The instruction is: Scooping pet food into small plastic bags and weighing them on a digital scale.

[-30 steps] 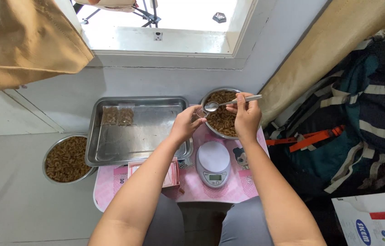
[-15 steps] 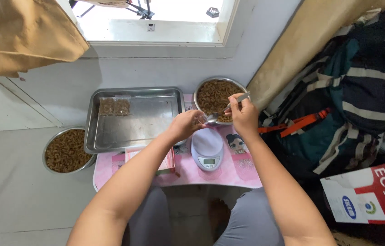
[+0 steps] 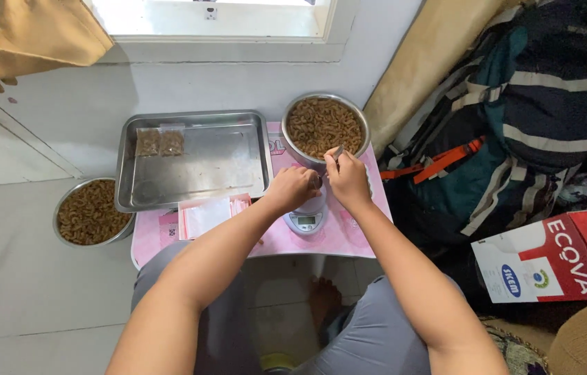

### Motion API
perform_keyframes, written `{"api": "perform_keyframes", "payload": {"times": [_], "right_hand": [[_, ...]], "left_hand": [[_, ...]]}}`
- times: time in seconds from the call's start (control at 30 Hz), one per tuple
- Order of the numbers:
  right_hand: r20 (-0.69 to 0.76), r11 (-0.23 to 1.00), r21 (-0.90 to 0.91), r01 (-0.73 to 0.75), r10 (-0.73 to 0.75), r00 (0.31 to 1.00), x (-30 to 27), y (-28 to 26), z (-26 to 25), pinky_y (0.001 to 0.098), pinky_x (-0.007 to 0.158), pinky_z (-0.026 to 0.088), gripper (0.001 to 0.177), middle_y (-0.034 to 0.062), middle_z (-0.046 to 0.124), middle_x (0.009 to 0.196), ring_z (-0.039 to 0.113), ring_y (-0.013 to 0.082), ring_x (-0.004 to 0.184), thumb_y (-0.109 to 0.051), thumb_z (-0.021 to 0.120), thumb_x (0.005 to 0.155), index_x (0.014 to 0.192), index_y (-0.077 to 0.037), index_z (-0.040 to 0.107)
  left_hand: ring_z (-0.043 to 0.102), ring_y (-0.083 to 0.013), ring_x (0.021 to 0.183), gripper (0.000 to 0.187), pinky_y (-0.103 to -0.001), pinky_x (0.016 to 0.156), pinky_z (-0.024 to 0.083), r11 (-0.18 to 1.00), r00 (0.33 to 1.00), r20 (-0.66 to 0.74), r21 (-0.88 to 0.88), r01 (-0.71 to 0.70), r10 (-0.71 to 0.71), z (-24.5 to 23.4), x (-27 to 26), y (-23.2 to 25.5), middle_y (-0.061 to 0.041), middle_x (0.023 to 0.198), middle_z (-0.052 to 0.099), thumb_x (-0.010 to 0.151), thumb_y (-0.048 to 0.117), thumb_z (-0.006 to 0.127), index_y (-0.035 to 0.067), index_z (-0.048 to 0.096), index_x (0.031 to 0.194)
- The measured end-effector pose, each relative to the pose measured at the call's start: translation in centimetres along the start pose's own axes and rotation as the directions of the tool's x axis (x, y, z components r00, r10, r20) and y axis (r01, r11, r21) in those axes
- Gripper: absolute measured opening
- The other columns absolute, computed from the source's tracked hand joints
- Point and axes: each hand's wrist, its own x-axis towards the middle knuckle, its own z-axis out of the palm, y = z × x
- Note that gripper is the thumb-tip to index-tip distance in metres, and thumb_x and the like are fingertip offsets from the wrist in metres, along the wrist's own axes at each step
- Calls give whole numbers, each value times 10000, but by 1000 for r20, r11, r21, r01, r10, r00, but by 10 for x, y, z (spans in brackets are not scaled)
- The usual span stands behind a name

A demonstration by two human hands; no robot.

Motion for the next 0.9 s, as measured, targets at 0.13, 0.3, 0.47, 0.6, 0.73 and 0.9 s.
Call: {"api": "perform_keyframes", "payload": {"times": [0.13,0.3,0.47,0.6,0.73,0.9], "right_hand": [[41,990,80,-120,117,992,-3,18,6,403,568,615,177,144,712,778,742,315,702,-215,595,1046,1002,-84,705],[68,856,395,-333,334,940,-4,18,-4,370,573,661,167,280,702,832,747,338,683,-83,571,1028,1039,39,683],[49,794,405,-453,476,878,-2,21,-17,340,569,684,181,286,710,848,750,329,656,-118,602,1013,1028,39,693],[72,695,453,-559,596,800,-3,20,-31,340,621,703,213,300,689,918,758,344,693,-114,581,1020,1066,73,673],[71,670,468,-576,621,781,-8,13,-40,319,619,703,200,293,683,918,759,341,702,-109,588,1012,1065,65,670],[52,687,424,-590,632,773,-10,8,-49,342,621,710,218,307,685,897,757,349,697,-102,588,1002,1057,96,661]], "left_hand": [[704,-266,1058,543,-458,911,539,999,998,54,48,22,-24,11,2,-2,-28,1087,712,839,604,723,236,631,1228],[679,-310,1162,614,-487,975,513,992,987,134,-75,100,-89,-11,5,-17,-112,1230,712,869,513,781,156,631,1345],[693,-349,1128,574,-508,943,534,947,975,5,-237,216,-221,-50,-9,-59,-133,1193,727,849,428,803,126,655,1314],[735,-232,1020,415,-376,895,556,828,892,-113,-437,350,-437,-68,-18,-105,-33,1128,751,905,380,801,193,709,1264],[736,-287,1009,455,-408,882,569,793,852,-146,-470,388,-503,-86,-40,-141,-82,1152,749,916,447,793,175,709,1271],[721,-226,1059,452,-363,914,557,660,752,-61,-529,534,-657,-113,-61,-153,1,1208,742,966,496,744,225,686,1323]]}}
